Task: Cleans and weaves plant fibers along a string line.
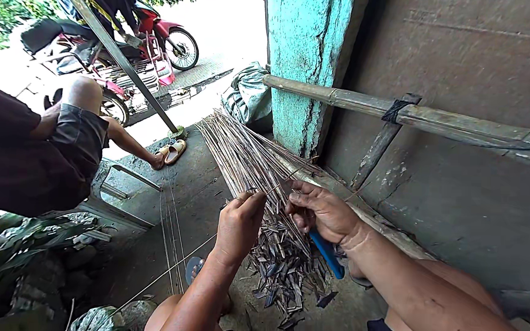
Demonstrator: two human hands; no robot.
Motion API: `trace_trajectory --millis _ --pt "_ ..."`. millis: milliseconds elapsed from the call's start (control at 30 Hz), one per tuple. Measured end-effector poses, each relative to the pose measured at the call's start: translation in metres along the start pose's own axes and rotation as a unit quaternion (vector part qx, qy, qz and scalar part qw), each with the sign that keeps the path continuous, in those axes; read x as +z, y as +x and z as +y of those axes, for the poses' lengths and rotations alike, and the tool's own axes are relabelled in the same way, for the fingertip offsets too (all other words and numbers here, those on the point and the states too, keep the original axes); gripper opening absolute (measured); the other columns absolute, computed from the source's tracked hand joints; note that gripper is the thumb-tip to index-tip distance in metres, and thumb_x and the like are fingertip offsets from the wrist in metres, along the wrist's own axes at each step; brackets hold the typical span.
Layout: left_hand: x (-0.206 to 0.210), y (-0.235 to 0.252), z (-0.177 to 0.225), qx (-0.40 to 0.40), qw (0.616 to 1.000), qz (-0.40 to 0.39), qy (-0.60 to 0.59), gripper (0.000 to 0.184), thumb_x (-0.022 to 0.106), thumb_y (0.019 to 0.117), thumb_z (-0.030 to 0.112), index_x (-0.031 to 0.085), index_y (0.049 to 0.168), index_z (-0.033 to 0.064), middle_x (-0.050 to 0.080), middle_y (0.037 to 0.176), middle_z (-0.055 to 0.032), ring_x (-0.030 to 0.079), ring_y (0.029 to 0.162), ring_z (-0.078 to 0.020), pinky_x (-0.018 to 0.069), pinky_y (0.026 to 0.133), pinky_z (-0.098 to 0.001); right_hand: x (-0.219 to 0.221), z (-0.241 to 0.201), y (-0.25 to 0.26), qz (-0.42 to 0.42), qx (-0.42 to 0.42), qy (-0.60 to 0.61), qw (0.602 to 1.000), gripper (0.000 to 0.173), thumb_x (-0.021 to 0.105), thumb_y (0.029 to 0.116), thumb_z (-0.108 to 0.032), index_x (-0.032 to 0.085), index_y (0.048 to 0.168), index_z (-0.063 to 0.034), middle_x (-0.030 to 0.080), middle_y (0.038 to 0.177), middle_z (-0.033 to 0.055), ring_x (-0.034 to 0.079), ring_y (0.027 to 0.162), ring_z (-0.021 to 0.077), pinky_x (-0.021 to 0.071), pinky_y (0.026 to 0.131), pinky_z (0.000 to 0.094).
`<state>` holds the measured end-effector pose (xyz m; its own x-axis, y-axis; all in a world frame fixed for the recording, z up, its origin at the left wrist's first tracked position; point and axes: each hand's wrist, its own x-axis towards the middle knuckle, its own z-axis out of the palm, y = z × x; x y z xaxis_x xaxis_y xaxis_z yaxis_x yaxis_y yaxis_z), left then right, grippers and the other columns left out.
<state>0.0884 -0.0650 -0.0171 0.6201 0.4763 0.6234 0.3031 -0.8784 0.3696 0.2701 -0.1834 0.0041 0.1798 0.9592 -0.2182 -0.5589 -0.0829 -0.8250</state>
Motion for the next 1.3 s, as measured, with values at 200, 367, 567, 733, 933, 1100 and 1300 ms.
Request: trace_trajectory --millis 200,367,567,733,933,1100,1300 --pt "0.000 -0.001 -0.003 0.011 1.000 0.009 0.016 0.019 0.062 0.0988 0.015 0.080 0.102 0.0085 0.073 0.088 -0.0066 0.069 0.076 -0.0109 0.0562 0.069 -0.0225 -0.030 -0.029 0.012 0.168 -0.068 0.067 0.981 0.028 0.042 0.1098 -0.014 0.057 0.131 -0.0043 0.064 0.080 0.0062 0.054 0.051 0.0075 0.0466 0.045 0.0192" --pt "-0.002 -0.001 -0.005 -0.014 1.000 0.006 0.015 0.019 0.063 0.0990 0.017 0.080 0.101 0.0091 0.074 0.090 -0.0058 0.070 0.078 -0.0101 0.0571 0.072 -0.0226 -0.017 -0.026 0.002 0.199 -0.113 0.028 0.973 0.027 0.039 0.1107 -0.013 0.053 0.132 -0.0035 0.065 0.080 0.0071 0.056 0.050 0.0084 0.0491 0.045 0.0210" --pt "-0.002 0.002 0.000 -0.013 1.000 0.002 -0.006 0.018 0.063 0.0981 0.015 0.080 0.101 0.0081 0.074 0.090 -0.0054 0.069 0.079 -0.0088 0.0563 0.072 -0.0207 0.009 0.009 0.003 0.007 -0.015 -0.009 1.000 0.037 0.048 0.1062 -0.007 0.051 0.142 -0.0021 0.068 0.083 0.0103 0.060 0.054 0.0116 0.0517 0.049 0.0237" --pt "-0.006 -0.002 -0.005 -0.017 1.000 0.004 -0.004 0.018 0.063 0.0982 0.016 0.080 0.100 0.0091 0.073 0.090 -0.0049 0.069 0.079 -0.0083 0.0562 0.072 -0.0207 -0.023 -0.024 0.016 0.159 -0.072 0.065 0.982 0.028 0.041 0.1101 -0.014 0.056 0.131 -0.0036 0.065 0.080 0.0067 0.056 0.052 0.0078 0.0479 0.047 0.0195" --pt "-0.006 0.000 -0.006 -0.039 0.999 0.009 -0.001 0.017 0.064 0.0979 0.017 0.080 0.101 0.0104 0.073 0.090 -0.0038 0.069 0.079 -0.0069 0.0558 0.073 -0.0193 -0.003 -0.016 0.002 0.163 -0.120 0.015 0.979 0.027 0.038 0.1104 -0.011 0.052 0.131 -0.0013 0.067 0.078 0.0070 0.058 0.050 0.0089 0.0504 0.046 0.0213" --pt "-0.005 0.001 0.000 -0.030 0.999 0.003 -0.014 0.018 0.064 0.0981 0.017 0.080 0.101 0.0099 0.073 0.090 -0.0038 0.069 0.079 -0.0068 0.0559 0.073 -0.0194 0.014 0.010 0.002 0.013 -0.012 -0.012 1.000 0.035 0.047 0.1066 -0.007 0.051 0.140 0.0001 0.069 0.083 0.0107 0.061 0.054 0.0123 0.0524 0.048 0.0240" --pt "-0.008 -0.002 -0.004 -0.038 0.999 -0.002 -0.016 0.018 0.064 0.0981 0.017 0.080 0.100 0.0107 0.073 0.089 -0.0028 0.068 0.078 -0.0062 0.0555 0.071 -0.0197 -0.023 -0.027 0.017 0.213 -0.083 0.079 0.970 0.029 0.040 0.1102 -0.014 0.057 0.130 -0.0013 0.064 0.077 0.0070 0.055 0.050 0.0085 0.0471 0.045 0.0201"
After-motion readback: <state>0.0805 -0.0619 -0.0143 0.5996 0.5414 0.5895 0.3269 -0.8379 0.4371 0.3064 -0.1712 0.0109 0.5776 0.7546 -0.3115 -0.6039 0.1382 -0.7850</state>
